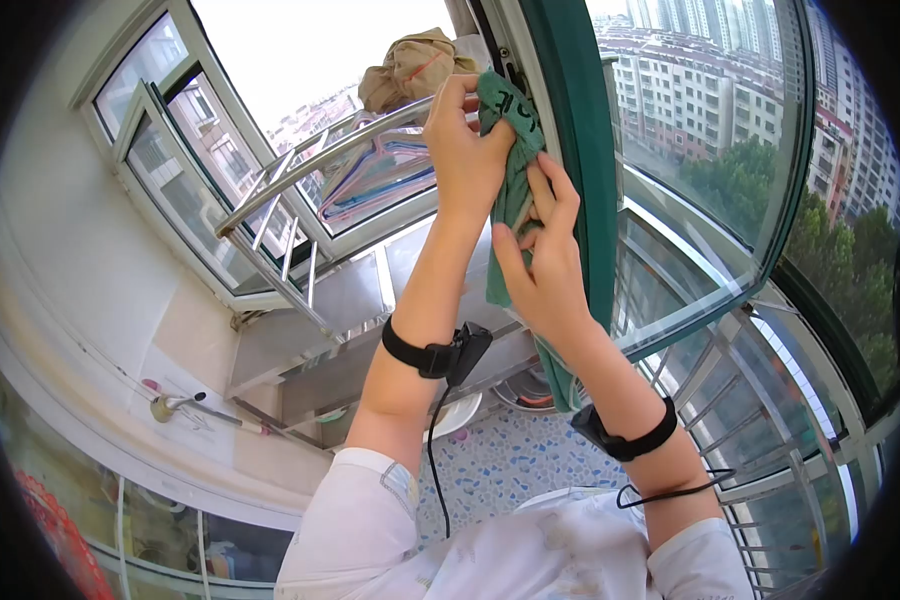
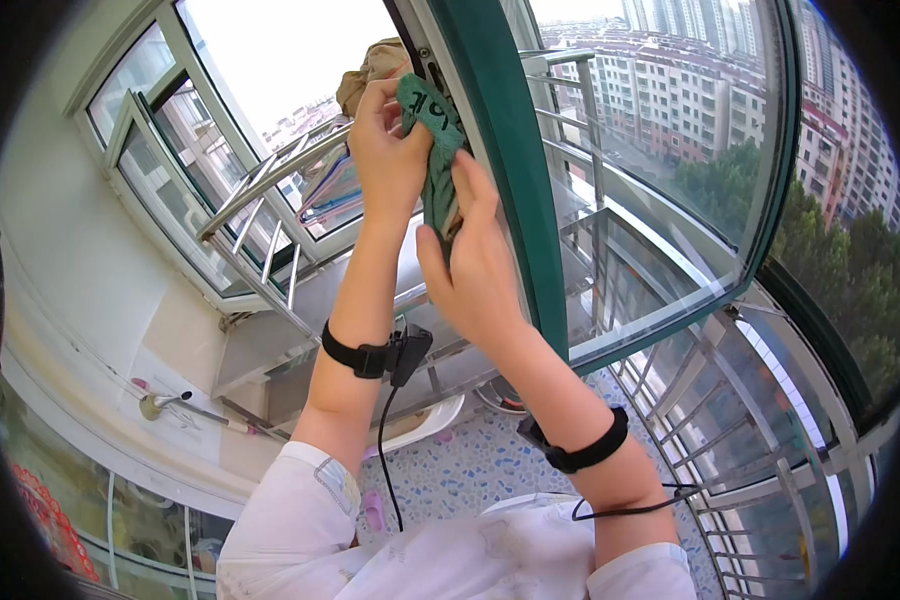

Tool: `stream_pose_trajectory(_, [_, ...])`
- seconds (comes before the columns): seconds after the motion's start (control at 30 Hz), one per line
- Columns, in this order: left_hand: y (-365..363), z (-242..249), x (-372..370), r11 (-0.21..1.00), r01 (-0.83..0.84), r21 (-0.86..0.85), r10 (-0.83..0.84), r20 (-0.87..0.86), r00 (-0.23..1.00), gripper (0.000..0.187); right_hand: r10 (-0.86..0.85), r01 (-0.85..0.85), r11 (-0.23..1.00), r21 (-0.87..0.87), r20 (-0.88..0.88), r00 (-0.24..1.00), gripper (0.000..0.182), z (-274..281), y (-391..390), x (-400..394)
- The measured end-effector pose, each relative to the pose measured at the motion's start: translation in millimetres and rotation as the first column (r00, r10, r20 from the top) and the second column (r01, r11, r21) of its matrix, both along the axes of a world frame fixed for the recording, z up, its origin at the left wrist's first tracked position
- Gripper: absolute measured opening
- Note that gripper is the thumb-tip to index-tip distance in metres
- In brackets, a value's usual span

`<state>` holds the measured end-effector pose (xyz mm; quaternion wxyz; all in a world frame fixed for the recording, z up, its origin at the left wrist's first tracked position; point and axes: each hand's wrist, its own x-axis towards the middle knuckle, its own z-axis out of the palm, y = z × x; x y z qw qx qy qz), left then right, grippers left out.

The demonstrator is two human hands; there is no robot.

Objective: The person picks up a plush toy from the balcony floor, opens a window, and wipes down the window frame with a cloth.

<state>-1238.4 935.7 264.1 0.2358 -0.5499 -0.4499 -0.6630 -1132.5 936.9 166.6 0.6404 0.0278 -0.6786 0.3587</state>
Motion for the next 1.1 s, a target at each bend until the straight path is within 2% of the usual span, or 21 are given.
stream_pose_trajectory(0.07, [-5,-6,4,0.992,-0.050,-0.120,0.047,-0.020,0.999,0.033,-0.031,0.031,1.000,0.000,0.014,0.999,0.069,-12,-2,3])
stream_pose_trajectory(0.1, [-4,-15,1,0.991,-0.048,-0.127,0.046,-0.016,0.999,0.033,-0.056,0.055,0.998,0.002,0.031,0.998,0.067,-19,-5,5])
stream_pose_trajectory(0.17, [-2,-38,-5,0.984,-0.122,-0.127,0.098,-0.181,0.979,0.033,-0.054,0.059,0.997,-0.051,0.093,0.994,0.066,-33,-11,11])
stream_pose_trajectory(0.2, [-3,-48,-4,0.983,-0.121,-0.136,0.094,-0.188,0.978,0.033,-0.055,0.070,0.993,-0.096,0.144,0.988,0.066,-37,-12,13])
stream_pose_trajectory(0.33, [0,-59,0,0.980,-0.103,-0.167,0.088,-0.097,0.991,0.031,-0.076,0.090,0.993,-0.082,0.161,0.984,0.066,-40,-9,19])
stream_pose_trajectory(0.4, [0,-61,3,0.988,-0.089,-0.129,0.083,-0.046,0.995,0.028,-0.051,0.070,0.992,-0.101,0.180,0.982,0.067,-35,-10,23])
stream_pose_trajectory(0.43, [1,-62,4,0.988,-0.086,-0.130,0.081,-0.044,0.996,0.028,-0.053,0.072,0.992,-0.101,0.182,0.982,0.067,-36,-9,23])
stream_pose_trajectory(0.5, [4,-66,4,0.993,-0.117,-0.027,0.114,-0.093,0.989,0.022,-0.081,0.093,0.994,-0.063,0.175,0.981,0.066,-38,-9,22])
stream_pose_trajectory(0.63, [7,-70,5,0.997,-0.077,0.018,0.078,-0.061,0.995,0.019,-0.104,0.116,0.992,-0.046,0.211,0.972,0.066,-40,-11,24])
stream_pose_trajectory(0.7, [4,-68,8,1.000,0.022,-0.019,-0.021,0.081,0.996,0.016,-0.123,0.120,0.992,0.027,0.199,0.972,0.065,-33,-15,27])
stream_pose_trajectory(0.83, [16,-49,1,0.996,0.084,0.019,-0.086,0.168,0.982,0.016,-0.218,0.195,0.970,0.142,0.164,0.962,0.057,-16,-23,44])
stream_pose_trajectory(0.9, [18,-24,2,0.980,0.112,0.167,-0.126,0.075,0.989,0.018,-0.296,0.269,0.942,0.202,0.122,0.947,0.055,-8,-25,51])
stream_pose_trajectory(1.03, [9,3,-6,0.996,0.030,0.089,-0.026,-0.044,0.999,0.027,-0.320,0.289,0.927,0.240,0.099,0.942,0.048,2,-23,62])
stream_pose_trajectory(1.07, [5,5,-6,0.998,-0.044,0.045,0.048,-0.079,0.996,0.035,-0.281,0.256,0.941,0.224,0.091,0.955,0.047,2,-22,63])
stream_pose_trajectory(1.1, [6,10,-7,0.998,-0.044,0.043,0.047,-0.079,0.996,0.035,-0.241,0.220,0.953,0.206,0.084,0.967,0.046,1,-22,63])
